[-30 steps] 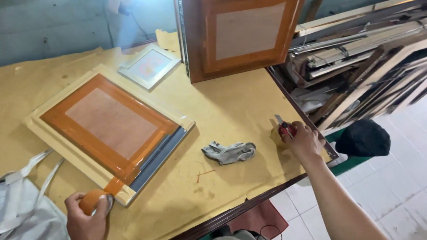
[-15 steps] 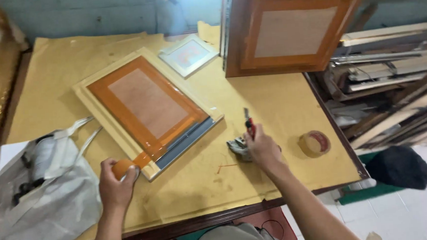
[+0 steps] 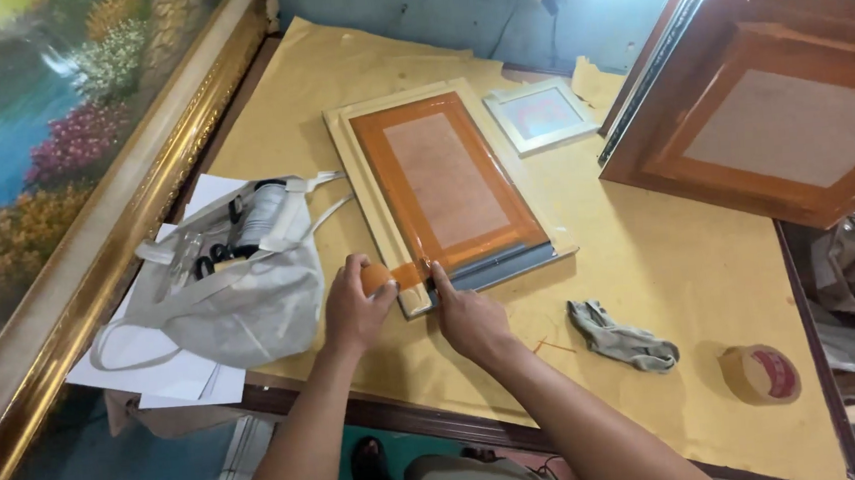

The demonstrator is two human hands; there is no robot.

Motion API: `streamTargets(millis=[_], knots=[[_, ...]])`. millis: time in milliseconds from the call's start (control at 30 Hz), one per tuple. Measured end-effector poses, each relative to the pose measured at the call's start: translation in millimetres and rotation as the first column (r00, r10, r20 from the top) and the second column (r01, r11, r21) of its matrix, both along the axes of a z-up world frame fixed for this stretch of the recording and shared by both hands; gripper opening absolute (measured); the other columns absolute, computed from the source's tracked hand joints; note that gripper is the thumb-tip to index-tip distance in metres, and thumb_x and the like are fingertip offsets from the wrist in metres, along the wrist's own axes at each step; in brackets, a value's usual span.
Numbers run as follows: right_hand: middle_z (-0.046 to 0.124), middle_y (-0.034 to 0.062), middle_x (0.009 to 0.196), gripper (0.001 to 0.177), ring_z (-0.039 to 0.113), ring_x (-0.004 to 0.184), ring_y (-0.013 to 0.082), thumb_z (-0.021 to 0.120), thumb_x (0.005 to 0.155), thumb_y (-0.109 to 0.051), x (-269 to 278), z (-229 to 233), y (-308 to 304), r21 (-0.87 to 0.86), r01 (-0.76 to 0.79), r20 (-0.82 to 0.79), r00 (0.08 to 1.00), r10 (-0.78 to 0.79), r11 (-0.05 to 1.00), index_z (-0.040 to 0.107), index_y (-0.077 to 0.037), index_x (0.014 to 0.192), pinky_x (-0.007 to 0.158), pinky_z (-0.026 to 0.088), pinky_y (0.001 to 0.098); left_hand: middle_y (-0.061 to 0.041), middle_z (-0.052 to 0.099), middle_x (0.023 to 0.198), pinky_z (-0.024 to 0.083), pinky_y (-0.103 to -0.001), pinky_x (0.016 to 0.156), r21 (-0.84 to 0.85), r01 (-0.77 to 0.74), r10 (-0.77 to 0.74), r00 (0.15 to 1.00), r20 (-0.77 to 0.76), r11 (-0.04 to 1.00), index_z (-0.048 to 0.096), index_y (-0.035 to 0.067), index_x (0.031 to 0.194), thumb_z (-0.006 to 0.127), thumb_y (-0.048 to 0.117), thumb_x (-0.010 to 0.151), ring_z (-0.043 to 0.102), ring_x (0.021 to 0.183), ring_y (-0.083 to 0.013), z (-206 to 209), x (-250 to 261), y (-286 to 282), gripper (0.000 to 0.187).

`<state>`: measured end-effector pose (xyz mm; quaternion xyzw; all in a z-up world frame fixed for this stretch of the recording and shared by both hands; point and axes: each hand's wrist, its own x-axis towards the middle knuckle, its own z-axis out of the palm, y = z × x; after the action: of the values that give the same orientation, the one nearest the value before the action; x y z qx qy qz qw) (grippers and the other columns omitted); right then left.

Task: Applying adhesive tape to the back of picture frames to seal them, smoothing the tape with a cloth and cutting it with a utility knife.

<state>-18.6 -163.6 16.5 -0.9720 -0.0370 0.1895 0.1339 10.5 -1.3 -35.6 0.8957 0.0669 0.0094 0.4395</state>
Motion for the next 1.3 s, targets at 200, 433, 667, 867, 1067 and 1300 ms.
streamTargets(millis=[200,433,667,867,1067,1300], knots=[[0.064,0.0206,0.083,0.053,0.063,0.083,0.039,0.029,0.086,-0.024,7,-2,9,-0.025,-0.019,0.003,1.0,0.02,0.999,0.02,-0.023,0.138,0.069,0.049,0.049,-0.013,0.054,0.093,0.046,-0.043,0.079,0.03,-0.004,0.005,1.0,-0.005,1.0,0.043,0.02,0.103,0.061,0.037,0.067,0.056,0.096,-0.0334,-4,0,1,0.044],[0.064,0.0213,0.087,0.053,0.062,0.087,0.0398,0.029,0.087,-0.023,4,9,18,-0.032,-0.003,-0.023,1.0,0.002,0.999,0.021,-0.021,0.139,0.072,0.048,0.0499,-0.014,0.054,0.092,0.047,-0.044,0.079,0.036,0.015,-0.014,1.0,-0.013,0.999,0.042,0.02,0.101,0.059,0.039,0.067,0.056,0.095,-0.0339,2,-4,2,0.042],[0.063,0.0202,0.091,0.055,0.061,0.092,0.0373,0.03,0.086,-0.019,-7,9,18,-0.082,-0.017,-0.06,0.998,0.012,0.997,0.017,-0.019,0.139,0.076,0.047,0.049,-0.015,0.055,0.089,0.047,-0.046,0.076,0.052,0.028,-0.03,0.998,0.049,0.998,0.042,0.019,0.1,0.06,0.037,0.067,0.057,0.092,-0.0356,-1,-3,1,0.042],[0.062,0.018,0.091,0.054,0.061,0.089,0.0365,0.03,0.088,-0.02,-28,6,12,-0.094,-0.019,-0.055,0.998,0.014,0.995,0.015,-0.019,0.14,0.075,0.047,0.0478,-0.015,0.056,0.089,0.047,-0.046,0.076,0.061,0.031,-0.034,0.998,0.047,0.998,0.043,0.018,0.102,0.06,0.036,0.068,0.057,0.092,-0.035,-1,-4,2,0.042],[0.062,0.0184,0.087,0.045,0.06,0.088,0.0389,0.037,0.088,-0.032,-34,-5,-11,0.05,0.047,0.004,0.999,-0.047,0.998,0.03,-0.024,0.131,0.074,0.048,0.0486,-0.014,0.056,0.088,0.046,-0.044,0.073,-0.046,0.024,-0.022,0.999,0.032,0.999,0.043,0.018,0.099,0.062,0.034,0.067,0.058,0.09,-0.0334,1,-6,3,0.04],[0.065,-0.0002,0.075,0.018,0.058,0.089,0.0241,0.051,0.082,-0.038,-51,-39,-66,0.183,0.053,0.185,0.979,-0.088,0.982,0.053,-0.022,0.089,0.071,0.051,0.0392,-0.016,0.056,0.085,0.045,-0.044,0.071,-0.12,0.071,-0.061,0.995,0.084,0.99,0.047,0.017,0.097,0.071,0.026,0.061,0.057,0.088,-0.0354,17,-24,0,0.045]])
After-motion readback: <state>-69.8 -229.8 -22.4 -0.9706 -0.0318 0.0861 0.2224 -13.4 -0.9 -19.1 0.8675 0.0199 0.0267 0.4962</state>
